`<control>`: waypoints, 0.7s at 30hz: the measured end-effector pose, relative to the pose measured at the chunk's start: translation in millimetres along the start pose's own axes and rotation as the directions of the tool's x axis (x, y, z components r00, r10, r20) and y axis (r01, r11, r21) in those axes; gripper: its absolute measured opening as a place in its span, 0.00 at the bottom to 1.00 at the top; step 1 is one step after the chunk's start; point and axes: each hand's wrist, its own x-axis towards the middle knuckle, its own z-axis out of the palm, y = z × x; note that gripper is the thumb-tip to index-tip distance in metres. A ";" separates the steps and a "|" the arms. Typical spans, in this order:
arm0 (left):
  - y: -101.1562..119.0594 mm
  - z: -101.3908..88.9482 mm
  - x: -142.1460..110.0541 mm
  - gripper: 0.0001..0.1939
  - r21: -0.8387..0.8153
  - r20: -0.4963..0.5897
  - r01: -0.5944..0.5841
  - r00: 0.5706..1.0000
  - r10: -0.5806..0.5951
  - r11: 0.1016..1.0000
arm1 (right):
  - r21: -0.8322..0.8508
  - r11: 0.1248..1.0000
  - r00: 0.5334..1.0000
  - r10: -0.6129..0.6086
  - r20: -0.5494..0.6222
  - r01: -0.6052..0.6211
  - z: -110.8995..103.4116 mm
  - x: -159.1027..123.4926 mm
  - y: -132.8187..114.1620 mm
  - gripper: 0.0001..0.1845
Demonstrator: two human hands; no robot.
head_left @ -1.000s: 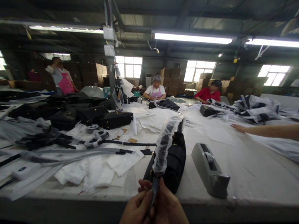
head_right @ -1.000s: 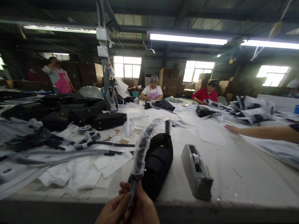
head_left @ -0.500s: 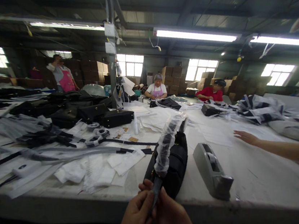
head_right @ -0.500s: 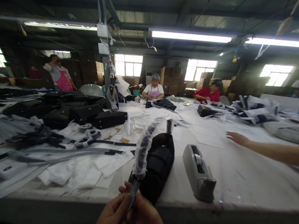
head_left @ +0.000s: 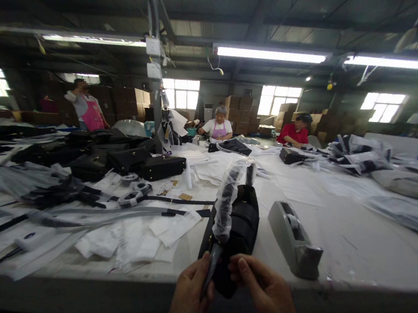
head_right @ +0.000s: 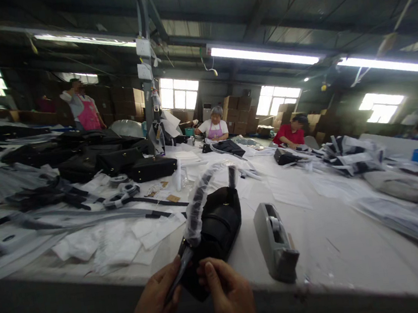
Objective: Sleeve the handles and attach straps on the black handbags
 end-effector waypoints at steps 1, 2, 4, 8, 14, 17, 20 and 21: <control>-1.8 -0.4 1.9 0.28 -0.003 -0.001 -0.019 1.000 0.019 1.000 | -0.008 1.000 1.000 -0.005 0.005 0.005 -0.5 0.9 1.4 0.22; -3.5 -1.3 3.4 0.28 0.003 0.001 -0.043 0.999 0.043 0.999 | -0.020 1.000 1.000 -0.011 0.010 0.011 -1.9 2.3 2.4 0.22; -6.4 -3.6 5.1 0.27 0.044 -0.002 -0.105 0.994 0.106 0.993 | -0.055 0.998 1.000 -0.026 0.001 0.026 -6.6 7.3 1.1 0.21; -8.5 -4.7 4.2 0.26 0.131 -0.036 -0.191 0.980 0.198 0.973 | -0.128 0.984 0.988 -0.135 -0.075 0.124 -15.5 29.2 -21.1 0.21; -12.8 2.5 -1.0 0.28 0.055 0.043 -0.187 0.982 0.184 0.981 | 0.209 0.966 0.972 -0.187 0.144 0.154 -7.8 85.6 -84.2 0.22; -16.2 1.3 -4.6 0.27 0.120 0.140 -0.209 0.971 0.192 0.971 | 0.400 0.915 0.953 -0.071 0.295 -0.055 -1.9 113.3 -118.8 0.20; -15.9 -6.2 -4.3 0.24 0.193 0.227 -0.281 0.945 0.236 0.940 | 0.463 0.859 0.947 0.074 0.313 -0.220 -1.6 131.3 -152.7 0.15; -15.1 -10.1 -2.3 0.24 0.225 0.204 -0.321 0.939 0.278 0.920 | 0.473 0.847 0.949 0.106 0.298 -0.243 -2.7 134.4 -161.9 0.13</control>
